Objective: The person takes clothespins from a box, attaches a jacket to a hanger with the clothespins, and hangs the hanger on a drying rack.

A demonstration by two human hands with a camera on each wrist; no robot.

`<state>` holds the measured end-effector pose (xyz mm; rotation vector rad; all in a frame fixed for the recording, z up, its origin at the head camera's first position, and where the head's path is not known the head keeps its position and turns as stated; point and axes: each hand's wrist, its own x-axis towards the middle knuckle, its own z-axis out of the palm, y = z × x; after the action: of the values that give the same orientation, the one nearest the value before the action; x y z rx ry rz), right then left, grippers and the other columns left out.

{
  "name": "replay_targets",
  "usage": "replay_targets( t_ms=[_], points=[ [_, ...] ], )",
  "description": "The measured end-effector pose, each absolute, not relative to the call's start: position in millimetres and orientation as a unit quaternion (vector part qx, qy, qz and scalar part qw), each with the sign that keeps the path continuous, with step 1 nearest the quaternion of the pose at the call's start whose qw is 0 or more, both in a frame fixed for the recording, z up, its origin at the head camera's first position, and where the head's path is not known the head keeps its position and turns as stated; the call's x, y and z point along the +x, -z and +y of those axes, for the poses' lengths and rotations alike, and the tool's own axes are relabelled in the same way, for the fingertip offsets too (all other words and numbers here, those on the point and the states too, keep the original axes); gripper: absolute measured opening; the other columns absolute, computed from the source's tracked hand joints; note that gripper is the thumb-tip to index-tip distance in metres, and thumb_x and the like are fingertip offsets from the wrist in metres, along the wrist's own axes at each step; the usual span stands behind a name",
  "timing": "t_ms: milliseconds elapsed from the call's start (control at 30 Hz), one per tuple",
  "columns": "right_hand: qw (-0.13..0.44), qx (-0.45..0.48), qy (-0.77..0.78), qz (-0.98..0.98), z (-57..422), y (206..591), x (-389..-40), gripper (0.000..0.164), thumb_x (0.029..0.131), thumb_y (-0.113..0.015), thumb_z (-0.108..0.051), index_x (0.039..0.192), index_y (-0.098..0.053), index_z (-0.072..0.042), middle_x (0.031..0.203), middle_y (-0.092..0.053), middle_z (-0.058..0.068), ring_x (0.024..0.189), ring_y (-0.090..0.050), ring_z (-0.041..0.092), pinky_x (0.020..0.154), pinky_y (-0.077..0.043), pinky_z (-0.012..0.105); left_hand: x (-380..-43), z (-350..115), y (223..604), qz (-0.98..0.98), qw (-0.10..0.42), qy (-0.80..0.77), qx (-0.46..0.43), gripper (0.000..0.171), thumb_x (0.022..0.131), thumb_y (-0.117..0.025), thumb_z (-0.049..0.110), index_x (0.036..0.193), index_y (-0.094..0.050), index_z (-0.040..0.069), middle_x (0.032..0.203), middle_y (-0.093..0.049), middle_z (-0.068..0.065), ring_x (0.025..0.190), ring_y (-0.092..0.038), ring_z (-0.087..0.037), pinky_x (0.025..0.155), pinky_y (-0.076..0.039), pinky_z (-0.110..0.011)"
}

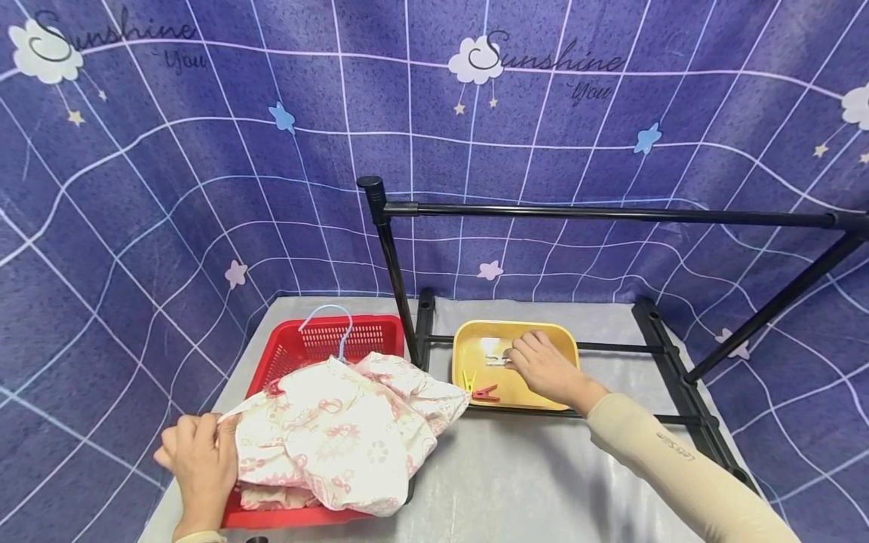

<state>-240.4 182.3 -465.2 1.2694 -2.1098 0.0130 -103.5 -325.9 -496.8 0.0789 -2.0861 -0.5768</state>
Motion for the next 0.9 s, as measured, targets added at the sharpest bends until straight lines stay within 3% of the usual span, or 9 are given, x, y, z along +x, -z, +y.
replay_targets(
  t_ms=[467,700,900],
  points=[
    [0.335,0.485,-0.004,-0.808,169,458,-230,0.034,0.099,-0.029,-0.029,0.09,-0.052,-0.006,0.081,-0.044,0.004,0.074,-0.044,0.023,0.075,-0.035,0.039,-103,-326,495,-0.855,0.462,0.235,0.036,0.049,0.089,-0.051,0.043,0.077,-0.052,-0.004,0.078,-0.039,-0.02,0.081,-0.031,-0.047,0.072,-0.013,-0.057],
    [0.328,0.498,-0.023,-0.802,160,453,-223,0.023,0.093,-0.041,-0.025,0.089,-0.051,-0.005,0.081,-0.043,0.004,0.076,-0.043,0.023,0.077,-0.034,0.039,-103,-326,496,-0.858,0.455,0.235,0.037,0.048,0.089,-0.051,0.043,0.078,-0.051,-0.004,0.079,-0.038,-0.02,0.082,-0.03,-0.047,0.073,-0.012,-0.057],
    [0.312,0.513,-0.038,-0.798,153,451,-219,0.024,0.096,-0.038,-0.025,0.089,-0.051,-0.006,0.081,-0.043,0.003,0.077,-0.042,0.022,0.078,-0.034,0.039,-102,-326,496,-0.858,0.455,0.236,0.038,0.049,0.089,-0.05,0.044,0.077,-0.051,-0.004,0.079,-0.038,-0.019,0.082,-0.03,-0.047,0.072,-0.012,-0.057]
  ],
)
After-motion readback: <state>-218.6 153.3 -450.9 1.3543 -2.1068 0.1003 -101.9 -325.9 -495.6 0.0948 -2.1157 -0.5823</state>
